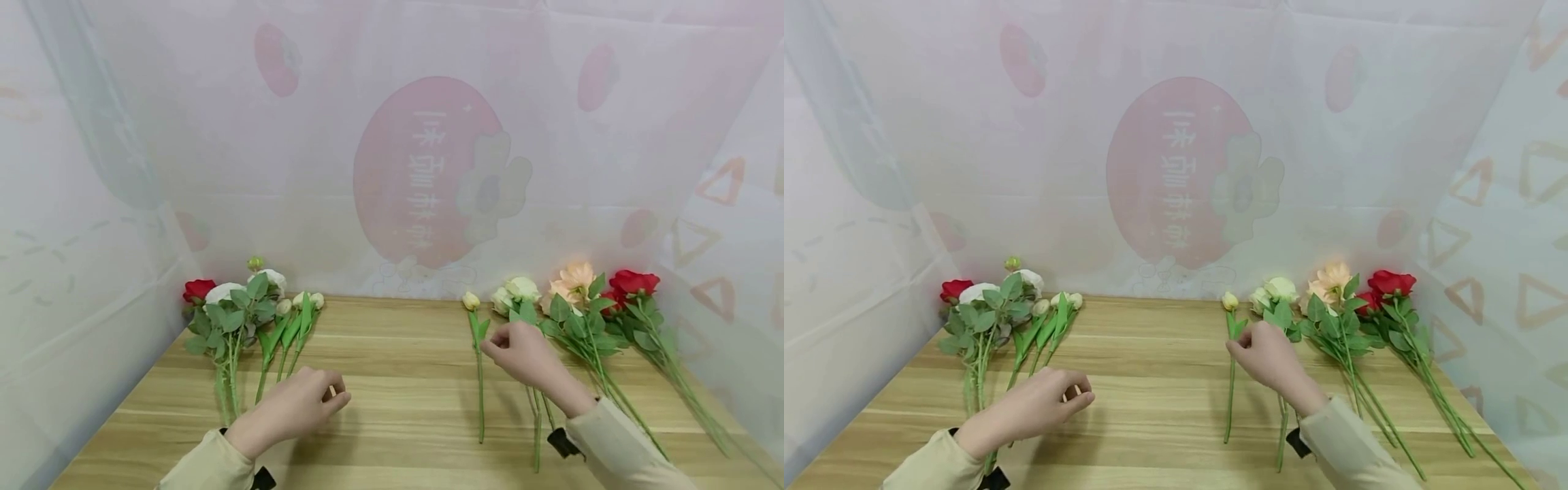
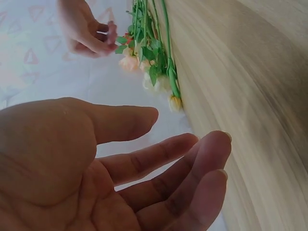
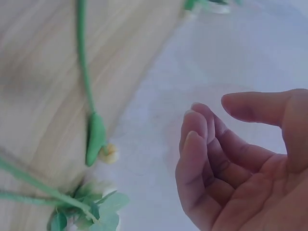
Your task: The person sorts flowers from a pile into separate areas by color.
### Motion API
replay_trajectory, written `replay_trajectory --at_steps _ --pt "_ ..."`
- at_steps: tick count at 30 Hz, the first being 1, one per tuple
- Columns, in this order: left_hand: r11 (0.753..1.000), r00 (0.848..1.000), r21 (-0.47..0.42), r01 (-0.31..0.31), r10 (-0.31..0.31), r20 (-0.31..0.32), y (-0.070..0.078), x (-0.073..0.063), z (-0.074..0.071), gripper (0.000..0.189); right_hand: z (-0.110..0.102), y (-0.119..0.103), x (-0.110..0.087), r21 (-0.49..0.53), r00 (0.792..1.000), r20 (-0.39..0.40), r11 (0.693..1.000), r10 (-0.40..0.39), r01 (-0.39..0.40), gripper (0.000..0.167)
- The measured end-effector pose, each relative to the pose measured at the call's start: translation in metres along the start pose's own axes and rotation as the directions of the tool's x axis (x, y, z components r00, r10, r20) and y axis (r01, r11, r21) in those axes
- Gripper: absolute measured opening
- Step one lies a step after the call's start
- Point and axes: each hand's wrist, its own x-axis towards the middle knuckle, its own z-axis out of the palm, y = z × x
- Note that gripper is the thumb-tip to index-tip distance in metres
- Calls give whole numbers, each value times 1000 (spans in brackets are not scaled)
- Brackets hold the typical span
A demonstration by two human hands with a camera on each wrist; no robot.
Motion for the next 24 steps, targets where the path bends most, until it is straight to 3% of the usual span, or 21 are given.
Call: replay_trajectory --at_steps 5,10,14,21,24 --pt "1000 1000 -10 23 -23 -2 -2 2 1 13 -2 -5 -23 139 999 5 989 51 -51 23" --pt "996 995 -8 86 -87 -53 -10 3 -9 11 -2 -11 -35 181 999 -8 983 37 -35 23" --pt "986 980 49 160 -152 -130 -23 5 -25 10 -1 -15 -38 192 999 -15 981 41 -38 18" --pt "965 959 104 241 -219 -182 -47 2 -42 14 2 -13 -39 215 1000 10 976 29 -31 17" --pt "947 941 141 288 -252 -227 -56 -1 -51 14 3 -12 -38 211 999 13 977 31 -33 20"
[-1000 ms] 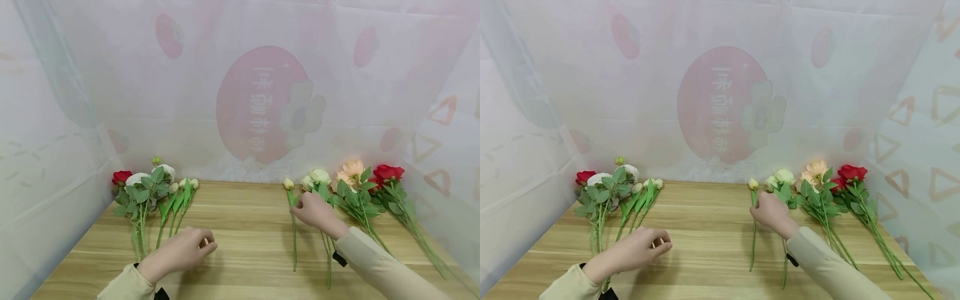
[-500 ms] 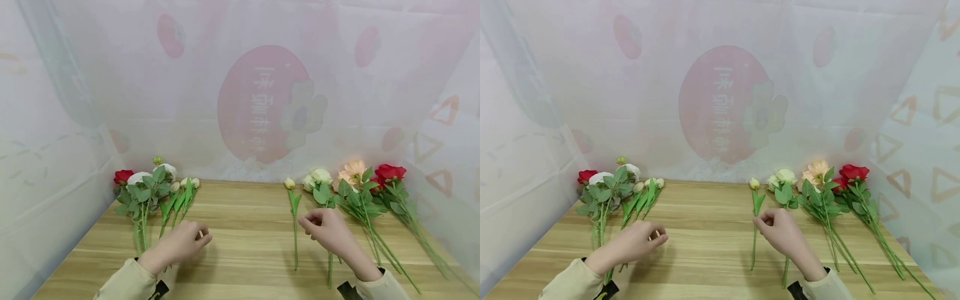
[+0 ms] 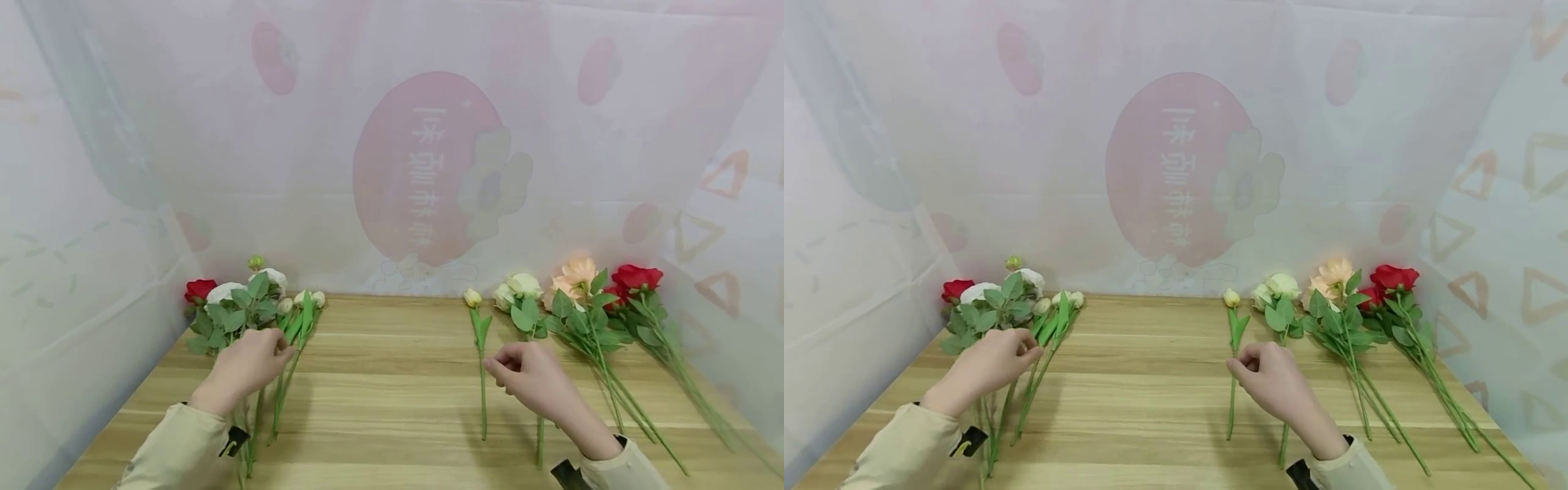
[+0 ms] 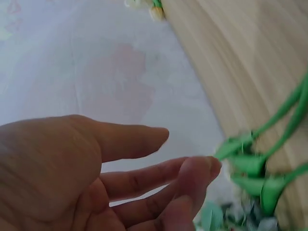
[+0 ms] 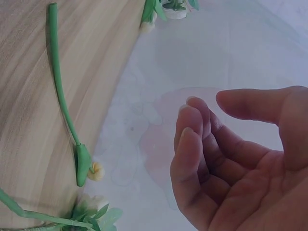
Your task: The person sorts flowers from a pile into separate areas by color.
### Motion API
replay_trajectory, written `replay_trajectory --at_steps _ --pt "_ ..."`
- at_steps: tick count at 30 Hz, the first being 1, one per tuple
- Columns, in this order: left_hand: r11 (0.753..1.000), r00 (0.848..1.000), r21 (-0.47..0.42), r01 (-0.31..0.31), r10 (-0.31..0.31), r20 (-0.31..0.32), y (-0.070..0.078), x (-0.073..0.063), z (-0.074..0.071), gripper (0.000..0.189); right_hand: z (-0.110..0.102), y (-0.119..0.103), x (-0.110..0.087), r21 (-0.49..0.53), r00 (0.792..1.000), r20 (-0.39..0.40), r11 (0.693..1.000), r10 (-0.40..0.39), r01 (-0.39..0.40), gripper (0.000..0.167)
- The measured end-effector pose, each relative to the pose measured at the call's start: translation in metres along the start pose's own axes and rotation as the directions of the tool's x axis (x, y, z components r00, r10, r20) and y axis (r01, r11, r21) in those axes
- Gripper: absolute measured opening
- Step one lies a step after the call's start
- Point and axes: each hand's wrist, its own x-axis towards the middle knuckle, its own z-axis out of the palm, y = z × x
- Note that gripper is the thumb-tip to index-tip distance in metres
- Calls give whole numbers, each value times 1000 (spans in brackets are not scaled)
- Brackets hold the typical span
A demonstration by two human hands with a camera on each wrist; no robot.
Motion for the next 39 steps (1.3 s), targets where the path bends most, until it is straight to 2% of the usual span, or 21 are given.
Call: replay_trajectory --at_steps 3,6,9,12,19,23,27,33,39 --pt "996 996 77 52 -47 -73 -12 1 -11 26 0 0 0 -5 1000 -1 1000 5 -5 21" --pt "982 985 132 137 -121 -124 -25 1 -24 34 0 0 1 -9 1000 0 1000 -3 3 20" --pt "964 972 148 222 -208 -105 -38 0 -36 27 1 0 1 -16 1000 11 1000 -25 25 20" --pt "952 963 149 268 -264 -43 -48 1 -41 19 1 0 1 -24 999 22 999 -39 40 22" --pt "957 960 134 256 -268 83 -57 5 -33 22 1 0 -1 -33 999 36 999 -27 28 22" --pt "957 956 130 260 -274 106 -56 7 -27 14 1 0 -1 -38 999 39 999 -22 24 21" --pt "956 954 129 263 -278 113 -56 7 -22 19 2 0 0 -42 998 62 999 -28 31 20" --pt "957 946 100 273 -285 151 -55 6 -18 10 3 1 0 -35 996 79 998 -44 47 20" --pt "962 948 48 268 -272 168 -60 5 -20 15 3 2 0 -58 997 73 998 -29 34 21"
